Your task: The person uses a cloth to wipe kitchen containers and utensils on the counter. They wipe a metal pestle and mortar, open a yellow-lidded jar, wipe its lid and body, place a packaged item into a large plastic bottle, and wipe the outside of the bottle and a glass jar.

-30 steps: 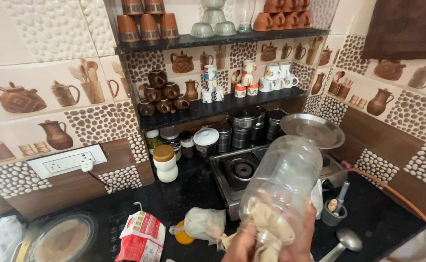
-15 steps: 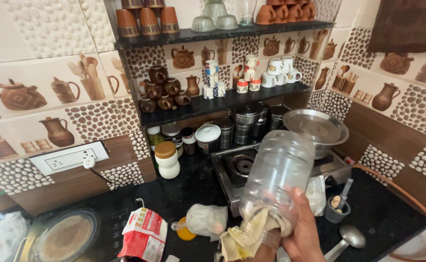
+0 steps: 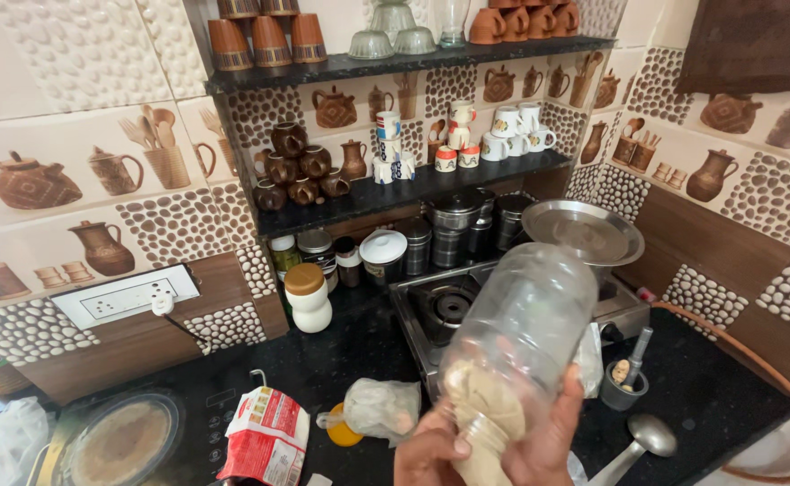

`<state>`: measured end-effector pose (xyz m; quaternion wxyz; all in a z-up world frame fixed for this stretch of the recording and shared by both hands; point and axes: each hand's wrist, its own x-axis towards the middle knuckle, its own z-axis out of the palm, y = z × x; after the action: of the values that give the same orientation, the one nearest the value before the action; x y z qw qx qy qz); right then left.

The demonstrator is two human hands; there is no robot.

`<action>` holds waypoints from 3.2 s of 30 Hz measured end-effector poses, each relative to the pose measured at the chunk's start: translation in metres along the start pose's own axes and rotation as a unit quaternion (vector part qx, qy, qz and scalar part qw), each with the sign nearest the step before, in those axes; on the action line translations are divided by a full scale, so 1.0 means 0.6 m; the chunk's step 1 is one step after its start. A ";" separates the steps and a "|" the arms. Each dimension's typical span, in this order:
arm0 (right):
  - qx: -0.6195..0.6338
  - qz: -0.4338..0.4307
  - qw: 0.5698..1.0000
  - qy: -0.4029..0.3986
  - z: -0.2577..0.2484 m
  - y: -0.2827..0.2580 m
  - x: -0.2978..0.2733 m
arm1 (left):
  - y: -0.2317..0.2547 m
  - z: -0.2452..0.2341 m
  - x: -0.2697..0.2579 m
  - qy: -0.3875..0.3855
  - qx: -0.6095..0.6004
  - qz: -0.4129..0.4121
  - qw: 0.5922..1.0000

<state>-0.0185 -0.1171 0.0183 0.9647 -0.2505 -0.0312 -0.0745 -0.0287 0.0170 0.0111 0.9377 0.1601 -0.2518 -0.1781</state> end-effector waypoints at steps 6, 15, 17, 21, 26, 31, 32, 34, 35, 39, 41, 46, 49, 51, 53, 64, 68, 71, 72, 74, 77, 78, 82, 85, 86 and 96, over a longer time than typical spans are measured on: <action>-0.139 0.067 0.977 0.144 0.012 -0.023 0.000 | 0.033 -0.030 0.009 0.165 0.301 -0.061 0.937; -0.095 0.004 0.992 0.084 0.002 -0.006 0.008 | 0.007 -0.009 -0.001 0.033 0.335 -0.119 0.934; -0.038 0.006 0.997 0.069 0.005 -0.006 -0.003 | 0.015 -0.002 -0.005 0.031 0.262 -0.143 0.954; -0.010 -0.019 0.999 0.035 0.024 -0.007 -0.017 | 0.024 0.020 -0.005 0.053 0.016 -0.127 0.990; -0.069 -0.053 0.991 0.102 0.038 -0.019 -0.016 | 0.012 0.022 -0.002 0.149 0.035 -0.137 0.979; -0.096 -0.070 0.971 0.205 0.044 -0.047 -0.002 | 0.018 -0.039 -0.018 0.141 0.204 -0.168 0.954; -0.062 -0.064 0.970 0.226 0.045 -0.056 0.004 | 0.027 -0.056 -0.018 0.162 0.194 -0.146 0.956; 0.006 -0.054 0.962 0.266 0.045 -0.084 0.014 | 0.043 -0.082 -0.019 0.216 0.182 -0.105 0.954; 0.025 -0.047 0.961 0.270 0.045 -0.092 0.016 | 0.050 -0.089 -0.021 0.249 0.197 -0.080 0.945; 0.116 -0.027 0.951 0.286 0.048 -0.104 0.017 | 0.065 -0.074 -0.028 0.298 0.287 0.032 0.910; 0.134 -0.015 0.948 0.290 0.050 -0.097 0.015 | 0.057 -0.045 -0.030 0.231 0.382 0.063 0.893; 0.105 -0.008 0.956 0.275 0.041 -0.074 0.015 | 0.057 0.018 -0.039 -0.105 0.748 0.212 0.620; -0.033 0.029 0.964 0.262 0.019 -0.054 0.006 | 0.052 0.026 -0.020 -0.084 0.815 0.187 0.542; 0.048 0.028 0.989 0.137 0.007 -0.030 -0.007 | 0.045 0.029 -0.001 -0.034 0.747 0.172 0.641; 0.089 0.036 0.995 0.034 0.001 -0.024 -0.012 | 0.044 0.035 0.010 -0.001 0.606 0.136 0.784; -0.135 -0.023 0.989 -0.054 0.017 -0.019 -0.029 | 0.104 0.070 0.094 0.170 0.187 -0.121 0.960; -0.370 -0.150 0.916 0.049 0.005 0.000 -0.018 | 0.062 0.094 0.057 0.208 0.551 -0.001 0.808; -0.425 -0.196 0.880 0.078 0.003 0.028 -0.020 | 0.048 0.104 0.030 0.083 0.809 0.223 0.538; -0.408 -0.183 0.892 0.060 0.004 0.033 -0.021 | 0.052 0.104 0.029 0.061 0.821 0.236 0.516; -0.389 -0.167 0.906 0.025 0.003 0.035 -0.023 | 0.068 0.099 0.044 0.027 0.834 0.226 0.503; -0.369 -0.108 0.923 -0.011 0.001 0.035 -0.035 | 0.103 0.080 0.085 0.025 0.782 0.184 0.595; -0.354 -0.067 0.933 -0.008 0.001 0.035 -0.039 | 0.111 0.073 0.100 0.038 0.722 0.191 0.664; -0.289 0.049 0.953 -0.072 -0.003 0.031 -0.051 | 0.149 0.024 0.146 0.174 0.515 0.009 0.839; -0.240 0.131 0.959 -0.070 -0.013 0.030 -0.058 | 0.148 -0.019 0.147 0.221 0.265 -0.075 0.936; -0.231 0.143 0.960 -0.075 -0.017 0.030 -0.058 | 0.143 -0.031 0.144 0.242 0.251 -0.087 0.933; -0.324 -0.016 0.946 -0.003 -0.020 0.040 -0.036 | 0.096 -0.121 0.083 0.355 0.104 -0.097 0.924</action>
<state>-0.0356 -0.0998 -0.0058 0.8304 -0.5489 -0.0126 -0.0951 0.0647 0.0629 -0.0052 0.9220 0.3329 0.0969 -0.1726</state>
